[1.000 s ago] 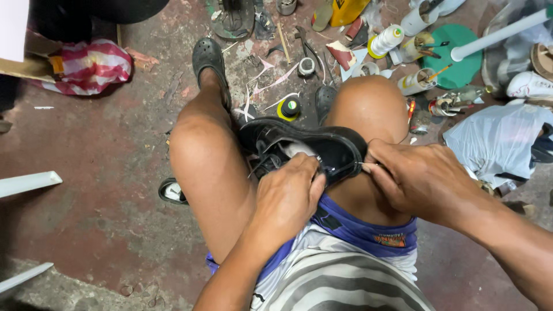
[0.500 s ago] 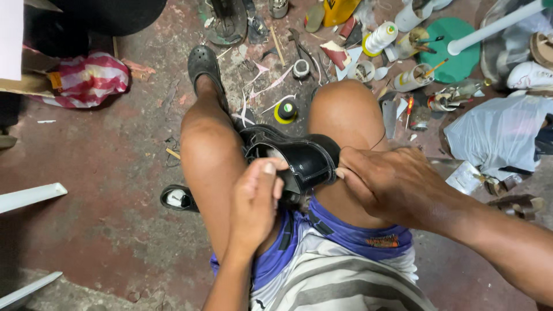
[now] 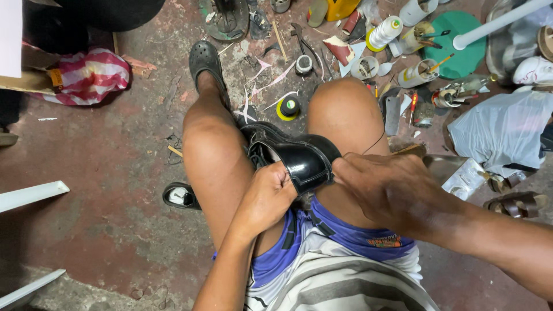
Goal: The person sits on the floor and sews a black shoe using a needle and thread. They repeatedly push the needle through the shoe's sole and pull the thread to stitch the parts together.
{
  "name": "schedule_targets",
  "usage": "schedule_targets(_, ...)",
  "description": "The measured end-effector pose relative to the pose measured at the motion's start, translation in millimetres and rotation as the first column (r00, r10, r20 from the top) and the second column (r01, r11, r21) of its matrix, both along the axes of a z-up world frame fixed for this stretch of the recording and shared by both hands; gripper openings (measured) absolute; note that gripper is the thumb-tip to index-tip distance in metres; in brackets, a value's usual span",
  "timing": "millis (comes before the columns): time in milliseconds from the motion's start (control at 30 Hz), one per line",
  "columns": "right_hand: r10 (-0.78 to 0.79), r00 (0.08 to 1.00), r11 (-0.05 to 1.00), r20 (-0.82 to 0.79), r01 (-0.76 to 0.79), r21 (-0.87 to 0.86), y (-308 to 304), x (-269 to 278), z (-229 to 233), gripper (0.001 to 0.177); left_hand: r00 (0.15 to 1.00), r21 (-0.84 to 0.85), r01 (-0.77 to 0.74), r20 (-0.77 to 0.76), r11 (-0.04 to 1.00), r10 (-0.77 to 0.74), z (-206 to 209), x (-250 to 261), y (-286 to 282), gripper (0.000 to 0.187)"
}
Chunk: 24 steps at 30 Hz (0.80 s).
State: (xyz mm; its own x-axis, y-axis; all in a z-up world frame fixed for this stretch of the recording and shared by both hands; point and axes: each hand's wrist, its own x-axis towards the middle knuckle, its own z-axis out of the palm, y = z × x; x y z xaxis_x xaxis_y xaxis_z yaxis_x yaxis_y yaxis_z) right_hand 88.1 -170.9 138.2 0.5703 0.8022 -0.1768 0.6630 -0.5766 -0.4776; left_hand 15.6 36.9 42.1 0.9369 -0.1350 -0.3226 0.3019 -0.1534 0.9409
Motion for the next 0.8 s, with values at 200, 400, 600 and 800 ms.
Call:
schedule_targets(200, 0.138, 0.934, 0.985, 0.331, -0.092, -0.149, 4, -12, 6, 0.017, 0.999, 0.123, -0.032, 0.001, 0.992, 0.032, 7, -1, -6, 0.007)
schedule_targets(400, 0.259, 0.861, 0.944, 0.439, -0.128, -0.305, -2, 5, 11, 0.007, 0.998, 0.055, -0.046, 0.047, 0.997, 0.043, 9, 3, -12, 0.008)
schedule_targets(600, 0.254, 0.803, 0.932, 0.539, -0.055, -0.357, -10, 14, 17, 0.040, 0.995, -0.034, -0.080, 0.064, 0.996, 0.082, 7, 2, -15, 0.018)
schedule_targets(800, 0.200, 0.773, 0.963, 0.602, -0.042, -0.266, -22, 32, 19, 0.062, 0.966, -0.192, -0.157, 0.175, 0.969, 0.192, -3, -1, -13, 0.023)
